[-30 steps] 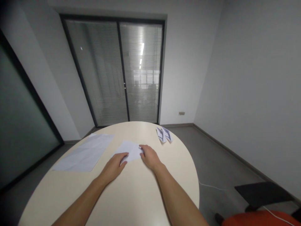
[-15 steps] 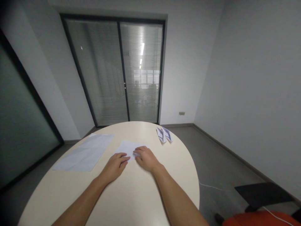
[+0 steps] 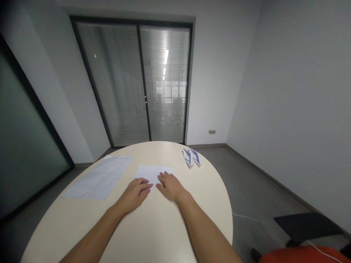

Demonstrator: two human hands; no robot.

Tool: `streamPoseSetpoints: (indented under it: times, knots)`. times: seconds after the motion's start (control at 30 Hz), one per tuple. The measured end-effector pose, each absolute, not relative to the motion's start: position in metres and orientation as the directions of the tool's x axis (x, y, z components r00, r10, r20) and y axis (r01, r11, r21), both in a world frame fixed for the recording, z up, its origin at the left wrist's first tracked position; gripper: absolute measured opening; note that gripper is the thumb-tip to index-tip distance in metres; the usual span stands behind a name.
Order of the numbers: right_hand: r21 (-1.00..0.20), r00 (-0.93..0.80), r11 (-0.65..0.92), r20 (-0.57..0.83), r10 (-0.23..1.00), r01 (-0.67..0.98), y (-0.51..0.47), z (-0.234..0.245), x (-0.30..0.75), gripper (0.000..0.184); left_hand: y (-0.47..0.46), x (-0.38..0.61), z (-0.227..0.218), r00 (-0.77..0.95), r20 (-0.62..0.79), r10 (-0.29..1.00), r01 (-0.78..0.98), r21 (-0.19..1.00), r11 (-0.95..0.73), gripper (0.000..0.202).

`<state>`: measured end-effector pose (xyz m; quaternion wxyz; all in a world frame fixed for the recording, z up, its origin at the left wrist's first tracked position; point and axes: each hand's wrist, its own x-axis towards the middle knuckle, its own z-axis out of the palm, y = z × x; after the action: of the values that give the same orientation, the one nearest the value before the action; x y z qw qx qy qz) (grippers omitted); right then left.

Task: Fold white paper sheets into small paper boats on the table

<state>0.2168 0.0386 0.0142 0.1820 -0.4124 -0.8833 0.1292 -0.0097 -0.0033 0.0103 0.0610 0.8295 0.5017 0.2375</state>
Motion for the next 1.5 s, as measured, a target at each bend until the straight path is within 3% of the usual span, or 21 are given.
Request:
streamPoseSetpoints:
  times: [0.33,0.53,0.97,1.2,1.37,1.5]
  knots:
    - [-0.418,-0.617,0.607,0.129,0.776,0.676,0.034,0.02,0.22,0.064,-0.003,-0.006,0.012,0.397,0.36,0.844,0.753,0.399,-0.524,0.025]
    - [-0.443,-0.577,0.585,0.171,0.799,0.679,0.037,0.016,0.218,0.052,0.0,-0.008,-0.002,0.444,0.358,0.822,0.718,0.407,-0.565,0.032]
    - [-0.338,-0.367,0.445,0.27,0.89,0.83,0.043,0.012,0.222,0.036,-0.006,-0.007,0.004,0.489,0.328,0.808,0.724,0.363,-0.586,0.04]
    - [-0.345,-0.369,0.445,0.266,0.891,0.826,0.045,0.009,0.223,0.038,-0.011,-0.005,0.013,0.5,0.321,0.804,0.718,0.365,-0.592,0.04]
    - [-0.347,-0.394,0.457,0.24,0.887,0.819,0.042,0.009,0.222,0.053,-0.012,-0.006,0.013,0.502,0.318,0.804,0.716,0.369,-0.593,0.041]
    - [-0.339,-0.364,0.426,0.233,0.902,0.839,0.043,0.01,0.222,0.05,-0.012,-0.005,0.012,0.508,0.315,0.802,0.712,0.372,-0.596,0.041]
